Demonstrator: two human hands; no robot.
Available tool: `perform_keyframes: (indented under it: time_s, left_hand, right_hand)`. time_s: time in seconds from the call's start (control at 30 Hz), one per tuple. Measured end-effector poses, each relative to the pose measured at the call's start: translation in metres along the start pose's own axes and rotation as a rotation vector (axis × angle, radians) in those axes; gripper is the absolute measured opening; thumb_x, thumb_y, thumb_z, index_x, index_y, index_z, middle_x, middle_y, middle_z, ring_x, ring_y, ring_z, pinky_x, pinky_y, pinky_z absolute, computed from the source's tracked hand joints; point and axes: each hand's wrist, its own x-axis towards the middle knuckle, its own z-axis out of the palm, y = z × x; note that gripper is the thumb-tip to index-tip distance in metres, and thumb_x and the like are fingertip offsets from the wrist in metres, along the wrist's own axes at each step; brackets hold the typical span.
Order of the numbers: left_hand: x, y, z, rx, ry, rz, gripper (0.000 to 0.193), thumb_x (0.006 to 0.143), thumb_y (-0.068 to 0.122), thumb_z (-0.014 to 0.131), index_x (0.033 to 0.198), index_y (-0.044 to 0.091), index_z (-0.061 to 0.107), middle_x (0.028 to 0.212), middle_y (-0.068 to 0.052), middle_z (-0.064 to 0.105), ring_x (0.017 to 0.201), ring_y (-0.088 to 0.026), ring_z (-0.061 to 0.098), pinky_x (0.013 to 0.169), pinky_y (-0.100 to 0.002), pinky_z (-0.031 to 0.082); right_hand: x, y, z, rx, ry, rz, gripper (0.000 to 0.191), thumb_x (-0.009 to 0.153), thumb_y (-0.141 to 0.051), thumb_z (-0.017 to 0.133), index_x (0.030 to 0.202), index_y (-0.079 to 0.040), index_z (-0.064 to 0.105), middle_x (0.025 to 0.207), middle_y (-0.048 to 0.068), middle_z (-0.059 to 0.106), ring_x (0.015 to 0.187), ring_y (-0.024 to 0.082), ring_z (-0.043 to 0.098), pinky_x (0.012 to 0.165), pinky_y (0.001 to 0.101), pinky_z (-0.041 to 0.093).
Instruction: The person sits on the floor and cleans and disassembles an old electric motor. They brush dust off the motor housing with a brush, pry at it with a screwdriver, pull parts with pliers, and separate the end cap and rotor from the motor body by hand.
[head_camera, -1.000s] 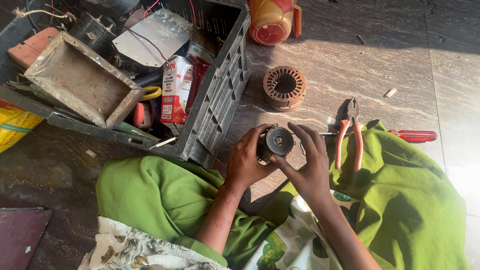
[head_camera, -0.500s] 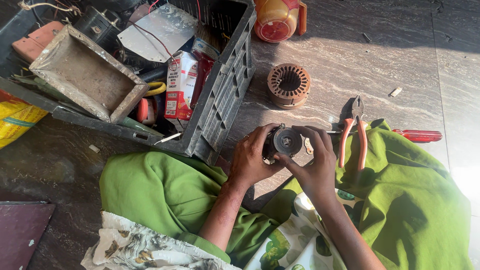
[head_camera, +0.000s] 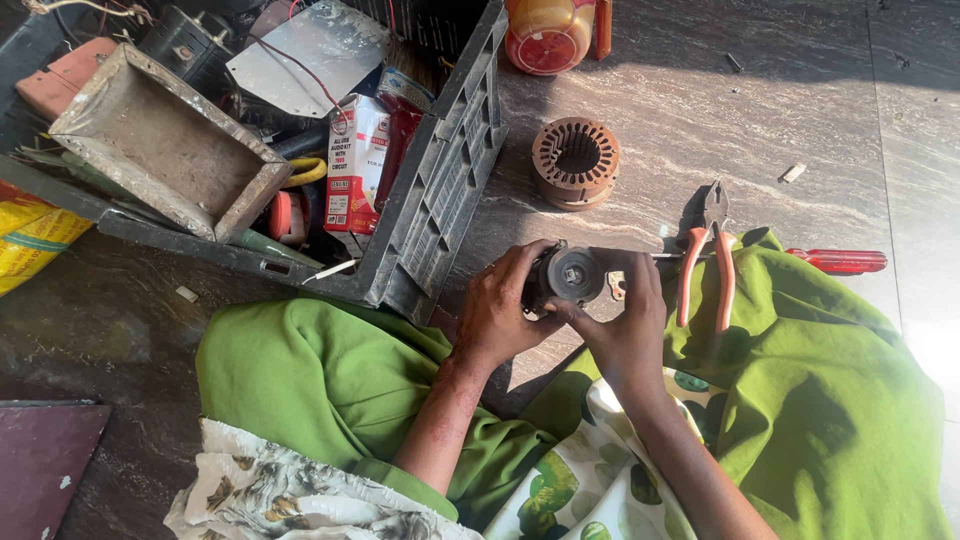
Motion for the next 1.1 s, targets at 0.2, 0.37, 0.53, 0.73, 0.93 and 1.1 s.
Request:
perform_keyframes:
  time_s: [0.2, 0.37, 0.53, 0.73, 0.93, 1.1]
  left_hand:
    - [-0.002, -0.003, 0.004, -0.004, 0.015, 0.015, 0.076, 0.077, 0.027, 0.089, 0.138, 0.005, 0.051, 0.121, -0.016, 0.068, 0.11, -0.033, 0.073, 0.092, -0.045, 0.062]
    - [-0.002, -0.008, 0.01, -0.055, 0.008, -0.013, 0.078, 0.076, 0.026, 0.088, 0.139, 0.002, 0.049, 0.124, -0.018, 0.067, 0.111, -0.034, 0.073, 0.093, -0.045, 0.062]
    - [-0.003, -0.01, 0.014, -0.066, 0.024, -0.005, 0.075, 0.077, 0.026, 0.089, 0.138, 0.003, 0.051, 0.126, -0.018, 0.068, 0.114, -0.035, 0.073, 0.096, -0.045, 0.062]
    - [-0.003, -0.013, 0.016, -0.075, 0.051, -0.047, 0.075, 0.077, 0.026, 0.088, 0.138, 0.003, 0.051, 0.127, -0.018, 0.068, 0.116, -0.035, 0.072, 0.096, -0.044, 0.062]
    - [-0.001, -0.019, 0.019, -0.079, 0.06, -0.153, 0.079, 0.076, 0.03, 0.091, 0.138, 0.004, 0.05, 0.127, -0.018, 0.068, 0.118, -0.034, 0.071, 0.1, -0.044, 0.059]
    - [-0.002, -0.017, 0.018, -0.067, 0.065, -0.117, 0.076, 0.081, 0.032, 0.086, 0.141, 0.003, 0.05, 0.131, -0.019, 0.067, 0.119, -0.035, 0.072, 0.1, -0.044, 0.061]
  right_hand:
    - [-0.001, 0.003, 0.001, 0.025, 0.011, 0.049, 0.068, 0.07, -0.031, 0.095, 0.117, 0.002, 0.056, 0.112, 0.015, 0.062, 0.107, 0.031, 0.065, 0.093, 0.043, 0.05]
    - [0.0, 0.0, -0.002, 0.043, 0.019, -0.005, 0.064, 0.071, -0.027, 0.093, 0.12, -0.001, 0.06, 0.114, 0.014, 0.062, 0.11, 0.031, 0.065, 0.095, 0.0428, 0.05]
    - [0.005, -0.001, -0.007, 0.015, -0.023, -0.07, 0.067, 0.07, -0.028, 0.094, 0.12, -0.001, 0.06, 0.117, 0.015, 0.061, 0.113, 0.033, 0.063, 0.096, 0.0444, 0.05]
    - [0.004, 0.002, -0.004, -0.015, -0.061, 0.033, 0.067, 0.074, -0.029, 0.092, 0.126, -0.002, 0.06, 0.122, 0.015, 0.06, 0.115, 0.032, 0.063, 0.097, 0.0436, 0.051]
    - [-0.002, 0.0, 0.005, 0.052, -0.096, -0.063, 0.104, 0.065, -0.039, 0.094, 0.145, 0.005, 0.044, 0.129, 0.021, 0.052, 0.121, 0.036, 0.055, 0.097, 0.0459, 0.048]
    - [-0.001, 0.0, 0.002, 0.021, -0.059, -0.065, 0.084, 0.079, -0.034, 0.09, 0.146, -0.001, 0.05, 0.132, 0.017, 0.056, 0.126, 0.032, 0.057, 0.1, 0.0434, 0.048]
